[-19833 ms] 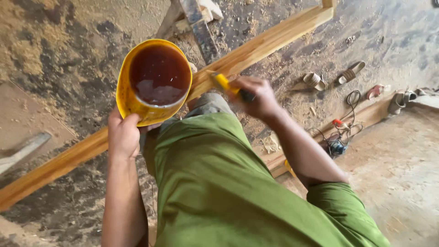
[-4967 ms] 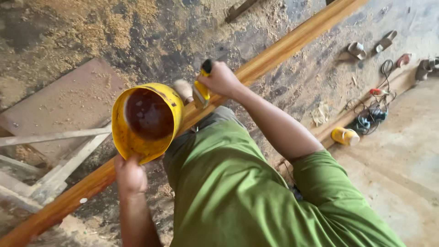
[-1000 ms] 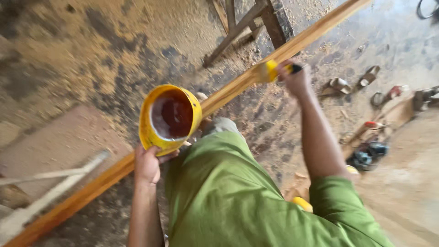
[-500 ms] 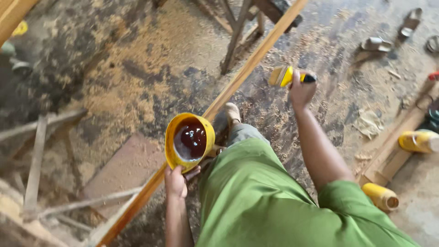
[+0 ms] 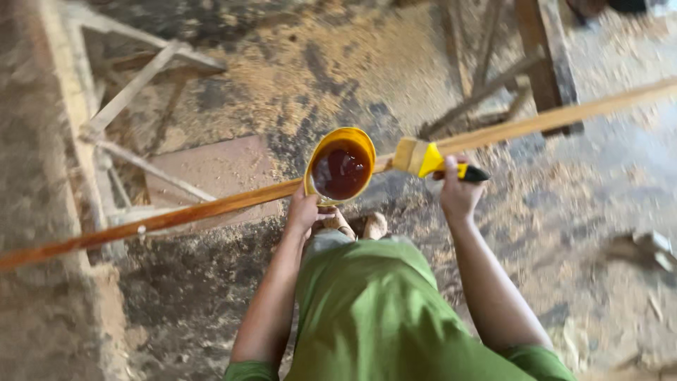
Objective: The person applies a dark liquid finish to a wooden frame using a brush. They repeatedly dip the brush into a yellow container and stroke the finish along the frame's edges and corners.
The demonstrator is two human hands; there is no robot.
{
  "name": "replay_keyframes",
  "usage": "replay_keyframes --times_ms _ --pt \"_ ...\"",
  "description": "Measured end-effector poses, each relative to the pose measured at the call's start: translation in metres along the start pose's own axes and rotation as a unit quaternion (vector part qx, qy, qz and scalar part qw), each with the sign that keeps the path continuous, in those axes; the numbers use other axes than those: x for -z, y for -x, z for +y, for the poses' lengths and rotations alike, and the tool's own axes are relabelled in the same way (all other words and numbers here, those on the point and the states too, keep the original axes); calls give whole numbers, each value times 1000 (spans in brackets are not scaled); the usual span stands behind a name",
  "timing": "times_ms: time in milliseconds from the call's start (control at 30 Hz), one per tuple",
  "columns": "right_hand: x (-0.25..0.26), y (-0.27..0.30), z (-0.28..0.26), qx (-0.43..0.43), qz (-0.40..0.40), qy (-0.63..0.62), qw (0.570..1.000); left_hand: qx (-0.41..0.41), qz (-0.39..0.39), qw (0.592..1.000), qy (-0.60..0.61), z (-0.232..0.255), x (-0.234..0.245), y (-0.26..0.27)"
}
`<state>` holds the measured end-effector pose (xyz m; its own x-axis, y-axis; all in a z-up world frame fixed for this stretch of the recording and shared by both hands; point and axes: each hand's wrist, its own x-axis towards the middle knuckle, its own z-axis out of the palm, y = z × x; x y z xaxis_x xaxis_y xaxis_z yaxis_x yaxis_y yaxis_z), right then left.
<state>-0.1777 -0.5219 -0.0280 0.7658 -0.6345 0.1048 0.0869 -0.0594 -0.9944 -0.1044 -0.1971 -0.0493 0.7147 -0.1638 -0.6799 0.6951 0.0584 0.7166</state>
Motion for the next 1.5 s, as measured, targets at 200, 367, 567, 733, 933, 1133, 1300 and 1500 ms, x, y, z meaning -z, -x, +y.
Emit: replay_keyframes --times_ms 200,367,567,733,933,1133,1300,1500 --pt "-22 22 -26 112 -89 34 989 -51 22 998 -22 -3 -10 4" --pt "-52 28 -45 121 -148 58 980 -44 16 996 -70 5 -14 12" --pt "-85 26 -44 78 -129 215 965 -35 -6 996 -79 2 -11 1" --pt "-103 32 -49 29 -118 289 950 -19 -18 996 -90 -2 -6 -8" --pt "-113 32 -49 38 -86 356 930 -33 -49 992 -115 7 -11 3" --pt "-120 34 -47 115 -57 395 910 -42 -73 985 -151 28 -9 13" --pt "-121 37 -44 88 -54 405 908 -18 -56 982 -180 52 3 45" --pt "-114 37 -25 104 -53 412 904 -305 -125 932 -152 48 -3 69"
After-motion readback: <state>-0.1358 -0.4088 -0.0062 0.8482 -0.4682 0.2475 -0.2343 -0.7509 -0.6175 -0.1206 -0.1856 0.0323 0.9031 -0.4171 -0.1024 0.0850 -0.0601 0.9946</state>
